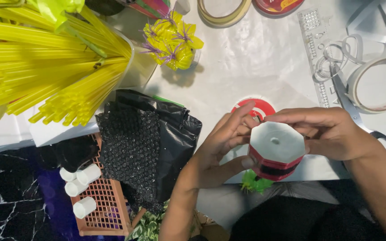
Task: Decorating a small white container by wrapping it with red and white ribbon, adding a green plastic plant, and securing it with silver tape.
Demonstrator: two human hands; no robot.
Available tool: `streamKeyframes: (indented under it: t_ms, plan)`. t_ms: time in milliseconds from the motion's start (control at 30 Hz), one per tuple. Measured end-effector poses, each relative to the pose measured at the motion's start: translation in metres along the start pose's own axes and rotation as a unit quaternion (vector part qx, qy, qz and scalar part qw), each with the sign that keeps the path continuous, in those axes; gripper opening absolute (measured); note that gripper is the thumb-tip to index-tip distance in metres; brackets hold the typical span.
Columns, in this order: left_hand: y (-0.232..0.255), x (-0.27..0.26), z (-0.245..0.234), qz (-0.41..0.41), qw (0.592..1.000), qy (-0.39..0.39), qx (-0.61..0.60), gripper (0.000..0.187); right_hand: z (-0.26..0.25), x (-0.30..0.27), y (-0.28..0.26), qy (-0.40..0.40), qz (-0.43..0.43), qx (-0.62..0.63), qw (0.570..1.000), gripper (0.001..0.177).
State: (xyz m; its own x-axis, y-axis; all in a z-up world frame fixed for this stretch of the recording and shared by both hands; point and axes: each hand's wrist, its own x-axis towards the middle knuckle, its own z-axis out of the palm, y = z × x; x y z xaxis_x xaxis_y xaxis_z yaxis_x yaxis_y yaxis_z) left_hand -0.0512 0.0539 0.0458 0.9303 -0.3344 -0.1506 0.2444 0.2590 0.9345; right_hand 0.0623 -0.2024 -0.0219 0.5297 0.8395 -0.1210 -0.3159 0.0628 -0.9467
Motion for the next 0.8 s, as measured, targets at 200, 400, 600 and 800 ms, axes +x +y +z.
streamKeyframes:
  t_ms: [200, 400, 600, 800]
  plan:
    - [-0.017, 0.002, 0.026, 0.037, 0.967, 0.208, -0.141, 0.052, -0.008, 0.003, 0.002, 0.000, -0.005, 0.024, 1.000, 0.062]
    - [-0.017, 0.005, 0.050, 0.156, 0.919, 0.359, 0.038, 0.014, -0.012, 0.006, 0.010, 0.039, 0.011, 0.033, 0.999, 0.066]
    - [-0.020, 0.007, 0.061, 0.203, 0.846, 0.432, 0.238, 0.013, -0.003, 0.012, 0.003, 0.052, 0.011, 0.064, 0.996, 0.069]
    - [-0.004, 0.013, 0.066, 0.168, 0.818, 0.416, 0.360, 0.040, 0.015, 0.016, -0.015, 0.098, 0.023, 0.012, 0.995, 0.068]
